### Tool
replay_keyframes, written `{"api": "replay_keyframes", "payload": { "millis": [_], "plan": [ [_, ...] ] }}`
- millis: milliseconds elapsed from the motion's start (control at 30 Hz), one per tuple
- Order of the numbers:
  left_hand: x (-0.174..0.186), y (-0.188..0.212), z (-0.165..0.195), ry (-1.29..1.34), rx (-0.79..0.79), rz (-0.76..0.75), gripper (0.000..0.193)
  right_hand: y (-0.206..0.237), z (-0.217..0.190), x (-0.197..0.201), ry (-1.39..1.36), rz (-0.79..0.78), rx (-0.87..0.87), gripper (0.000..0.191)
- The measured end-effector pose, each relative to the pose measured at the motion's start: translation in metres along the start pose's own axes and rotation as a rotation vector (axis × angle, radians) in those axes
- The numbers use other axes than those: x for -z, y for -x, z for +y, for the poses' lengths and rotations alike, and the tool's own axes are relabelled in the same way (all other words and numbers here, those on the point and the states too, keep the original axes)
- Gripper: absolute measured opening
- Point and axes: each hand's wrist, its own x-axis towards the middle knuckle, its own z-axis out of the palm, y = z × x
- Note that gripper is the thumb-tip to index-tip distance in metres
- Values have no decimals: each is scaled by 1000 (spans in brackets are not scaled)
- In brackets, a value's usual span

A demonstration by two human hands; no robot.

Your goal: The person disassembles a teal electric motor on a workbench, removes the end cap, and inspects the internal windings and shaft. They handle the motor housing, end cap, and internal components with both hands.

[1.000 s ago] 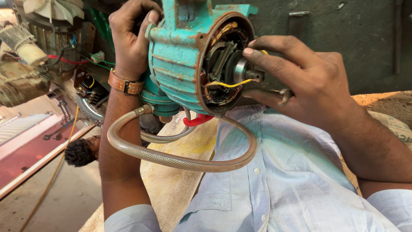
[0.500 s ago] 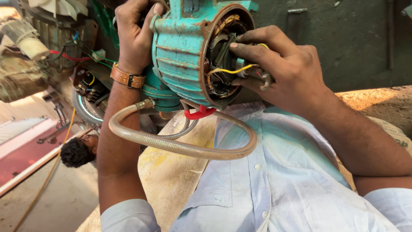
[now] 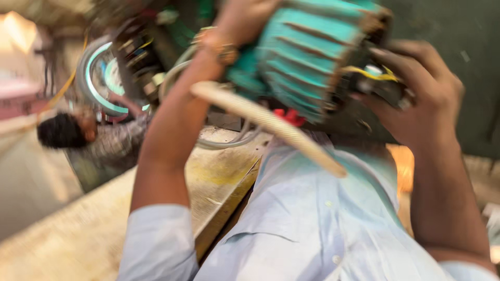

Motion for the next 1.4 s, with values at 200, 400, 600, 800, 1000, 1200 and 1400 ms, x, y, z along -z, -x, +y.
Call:
{"api": "replay_keyframes", "payload": {
  "millis": [200, 400, 600, 800, 1000, 1200, 1400],
  "plan": [
    [20, -21, 24, 416, 132, 277, 25, 2, -27, -11, 77, -35, -55, 50],
    [57, -28, 42, 416, 243, 229, 33, 7, -39, -4, 71, -33, -136, 54],
    [48, -22, 34, 422, 208, 268, 33, 11, -35, -18, 67, 44, 42, 53],
    [33, -23, 29, 323, 205, 344, 34, 19, -30, -24, -88, 23, -140, 50],
    [39, -23, 32, 414, 255, 249, 37, 21, -32, -20, 157, 30, 67, 52],
    [52, -20, 37, 484, 262, 235, 39, 21, -32, -18, -37, 3, -131, 51],
    [50, -20, 36, 446, 236, 263, 42, 12, -33, -25, -131, 1, -76, 45]
  ]
}}
